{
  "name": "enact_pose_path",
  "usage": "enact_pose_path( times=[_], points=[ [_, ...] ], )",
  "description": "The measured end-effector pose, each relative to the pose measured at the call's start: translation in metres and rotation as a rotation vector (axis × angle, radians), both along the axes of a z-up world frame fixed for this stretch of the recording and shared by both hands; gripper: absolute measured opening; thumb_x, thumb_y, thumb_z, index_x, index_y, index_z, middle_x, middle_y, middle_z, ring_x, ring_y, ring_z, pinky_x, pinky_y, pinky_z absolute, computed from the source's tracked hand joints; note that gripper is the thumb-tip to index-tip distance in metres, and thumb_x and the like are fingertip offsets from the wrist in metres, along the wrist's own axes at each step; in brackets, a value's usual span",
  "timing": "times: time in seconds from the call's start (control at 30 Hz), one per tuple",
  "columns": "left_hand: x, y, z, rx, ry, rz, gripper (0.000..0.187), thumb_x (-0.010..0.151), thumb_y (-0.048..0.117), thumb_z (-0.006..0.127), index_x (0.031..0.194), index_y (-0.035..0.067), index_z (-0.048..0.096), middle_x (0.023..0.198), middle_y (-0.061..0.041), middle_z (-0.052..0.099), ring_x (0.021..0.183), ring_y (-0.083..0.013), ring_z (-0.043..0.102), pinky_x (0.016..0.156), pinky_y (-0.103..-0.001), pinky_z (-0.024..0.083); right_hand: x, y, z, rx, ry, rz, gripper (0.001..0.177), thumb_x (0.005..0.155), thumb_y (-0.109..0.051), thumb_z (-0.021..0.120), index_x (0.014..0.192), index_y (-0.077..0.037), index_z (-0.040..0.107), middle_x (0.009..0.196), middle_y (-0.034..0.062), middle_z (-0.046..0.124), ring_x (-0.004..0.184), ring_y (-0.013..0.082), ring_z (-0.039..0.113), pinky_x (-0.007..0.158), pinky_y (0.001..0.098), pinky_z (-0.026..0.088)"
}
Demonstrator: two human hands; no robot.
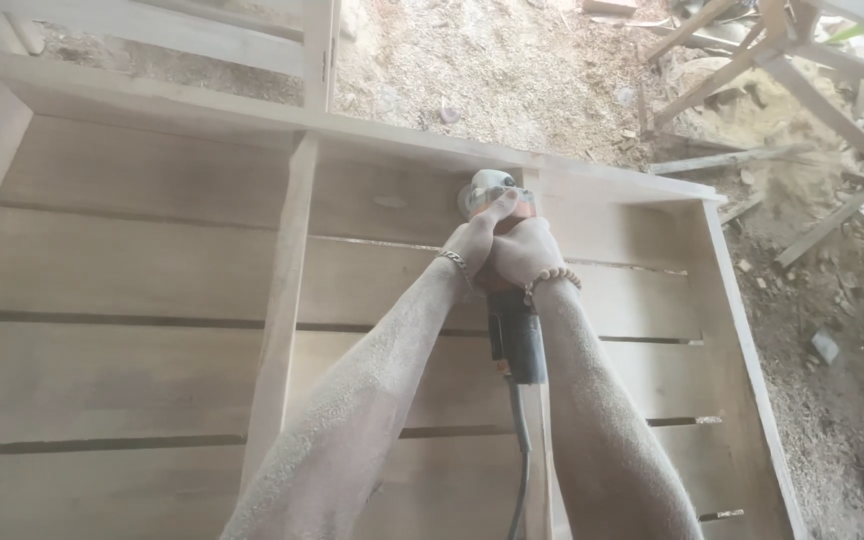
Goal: Using a power sander to smooth the surface of a wooden furniture frame.
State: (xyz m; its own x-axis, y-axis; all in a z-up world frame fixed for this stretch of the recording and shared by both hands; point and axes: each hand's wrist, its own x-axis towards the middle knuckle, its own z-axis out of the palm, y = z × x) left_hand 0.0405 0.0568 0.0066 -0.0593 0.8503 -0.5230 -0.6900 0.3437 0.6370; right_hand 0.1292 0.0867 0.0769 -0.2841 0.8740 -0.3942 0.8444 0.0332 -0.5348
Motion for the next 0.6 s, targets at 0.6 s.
enact_pose_path(
  times=[0.6],
  points=[
    [-0.045, -0.051, -0.036, -0.124, 0.448, -0.053, 0.117, 0.08, 0.086, 0.061, 0.146, -0.01, 0.05, 0.142, -0.031, 0.053, 0.129, -0.0426, 0.056, 0.1, -0.053, 0.052, -0.051, -0.057, -0.017, -0.03, 0.128, -0.002, 0.035, 0.082, -0.021, 0.068, 0.108, 0.003, 0.071, 0.093, 0.0226, 0.076, 0.083, 0.0313, 0.078, 0.069, 0.0402, 0.064]
  ],
)
